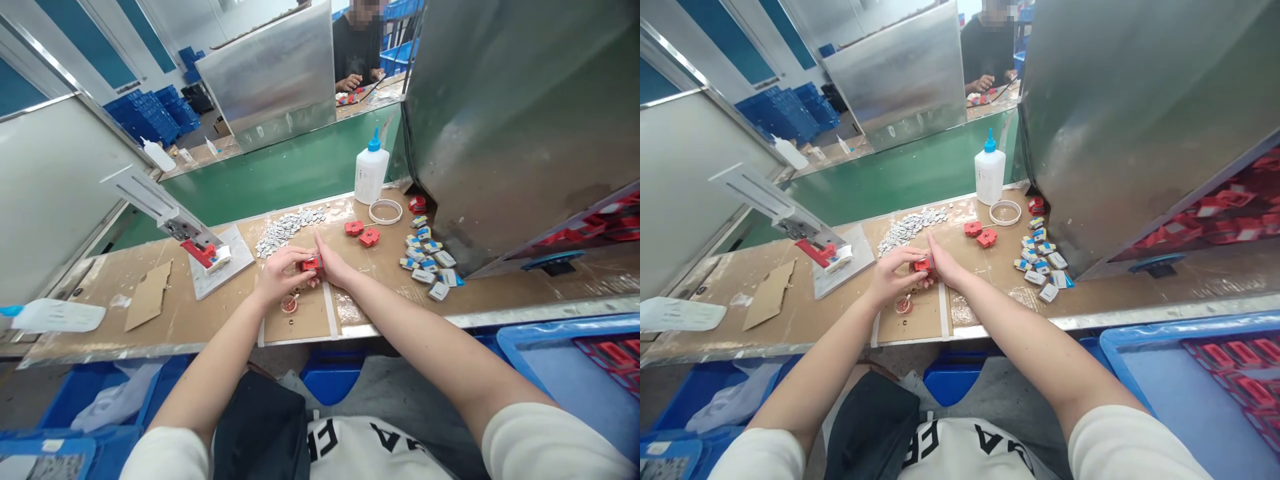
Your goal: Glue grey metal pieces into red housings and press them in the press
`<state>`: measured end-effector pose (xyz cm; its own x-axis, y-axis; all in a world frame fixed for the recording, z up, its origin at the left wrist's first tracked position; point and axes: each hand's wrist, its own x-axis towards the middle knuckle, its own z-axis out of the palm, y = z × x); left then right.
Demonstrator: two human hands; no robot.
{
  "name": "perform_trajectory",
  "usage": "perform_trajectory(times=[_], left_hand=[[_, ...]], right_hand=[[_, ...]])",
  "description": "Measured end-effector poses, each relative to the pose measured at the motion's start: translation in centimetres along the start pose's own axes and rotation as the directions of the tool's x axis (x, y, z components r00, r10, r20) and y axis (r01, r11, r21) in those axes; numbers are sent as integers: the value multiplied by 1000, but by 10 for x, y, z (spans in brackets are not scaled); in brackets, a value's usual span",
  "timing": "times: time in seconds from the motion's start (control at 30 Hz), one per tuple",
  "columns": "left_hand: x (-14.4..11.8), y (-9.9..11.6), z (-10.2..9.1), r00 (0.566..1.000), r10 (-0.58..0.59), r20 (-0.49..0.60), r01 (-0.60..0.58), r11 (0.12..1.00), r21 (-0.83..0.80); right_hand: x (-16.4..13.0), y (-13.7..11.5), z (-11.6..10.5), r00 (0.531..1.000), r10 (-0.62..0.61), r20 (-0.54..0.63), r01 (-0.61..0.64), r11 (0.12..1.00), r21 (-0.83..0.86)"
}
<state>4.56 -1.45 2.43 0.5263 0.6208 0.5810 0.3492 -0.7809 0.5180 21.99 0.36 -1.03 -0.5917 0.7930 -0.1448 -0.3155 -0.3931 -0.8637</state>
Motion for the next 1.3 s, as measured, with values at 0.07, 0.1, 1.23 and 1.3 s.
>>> perform_trajectory(times=[0.07,0.1,1.23,1.3], left_hand=[[-5,-2,-1,998,-51,-41,48,997,-65],[-8,-4,-1,994,-86,-64,80,993,-85],[-36,-56,0,846,-532,-21,403,666,-627],[-36,-56,0,846,-533,-6,415,666,-620]], right_hand=[[-1,0,0,999,18,27,-18,1000,-6],[-1,1,1,999,32,44,-31,999,-12],[-32,17,20,833,-255,491,485,-91,-870],[-31,19,20,856,-229,463,469,-30,-883]])
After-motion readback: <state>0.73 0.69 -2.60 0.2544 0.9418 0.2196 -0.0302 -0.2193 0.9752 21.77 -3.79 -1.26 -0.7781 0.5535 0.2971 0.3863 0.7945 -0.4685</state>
